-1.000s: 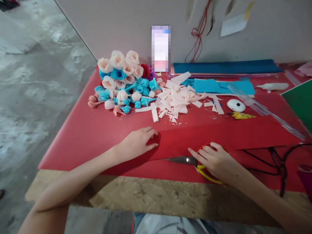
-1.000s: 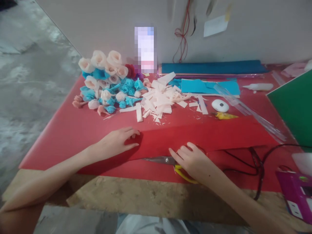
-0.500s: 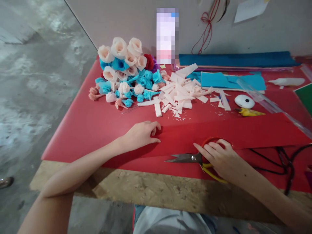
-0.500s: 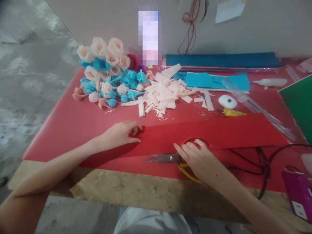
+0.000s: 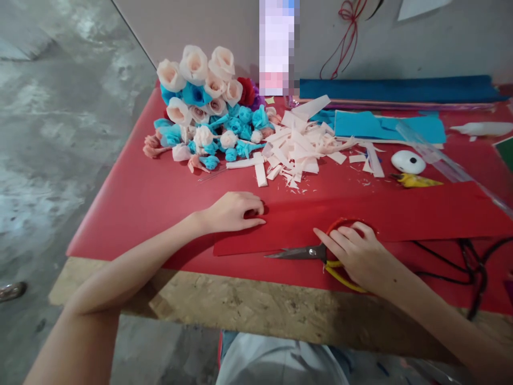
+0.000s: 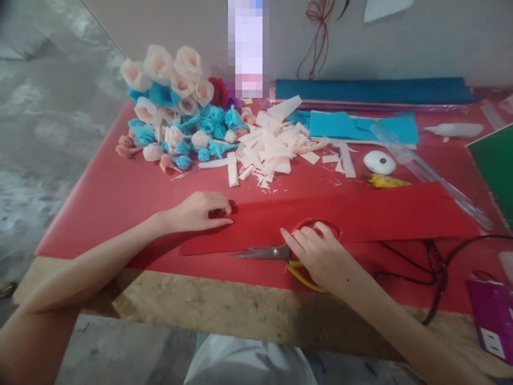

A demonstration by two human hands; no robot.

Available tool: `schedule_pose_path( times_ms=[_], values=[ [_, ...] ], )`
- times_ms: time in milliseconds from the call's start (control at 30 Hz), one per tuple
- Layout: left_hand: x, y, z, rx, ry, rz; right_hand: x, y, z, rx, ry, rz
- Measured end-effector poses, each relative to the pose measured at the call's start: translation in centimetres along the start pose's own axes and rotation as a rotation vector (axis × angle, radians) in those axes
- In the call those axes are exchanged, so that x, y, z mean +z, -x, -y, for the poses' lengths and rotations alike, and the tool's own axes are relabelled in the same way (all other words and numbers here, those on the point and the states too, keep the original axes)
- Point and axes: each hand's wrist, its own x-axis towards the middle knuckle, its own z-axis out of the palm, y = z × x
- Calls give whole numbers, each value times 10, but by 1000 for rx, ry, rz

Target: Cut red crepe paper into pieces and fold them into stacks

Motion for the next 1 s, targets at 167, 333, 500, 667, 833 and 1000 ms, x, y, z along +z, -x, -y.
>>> schedule_pose_path(
  times_ms=[167,333,500,667,833,1000],
  values=[
    [5,3,3,35,-8,-52,-4,-12,1,-39,1,17],
    [7,5,2,88,-29,-81,0,-14,-2,-98,-7,-9],
    [8,4,0,121,-84,-89,1,-15,-6,-133,-45,-58],
    [8,4,0,131,-99,-92,-2,-15,-9,-161,-61,-41],
    [7,4,-1,120,-110,-82,-4,-10,-9,-203,-38,-7],
    [8,4,0,110,-82,-78,-7,-6,-1,-114,0,33]
  ],
)
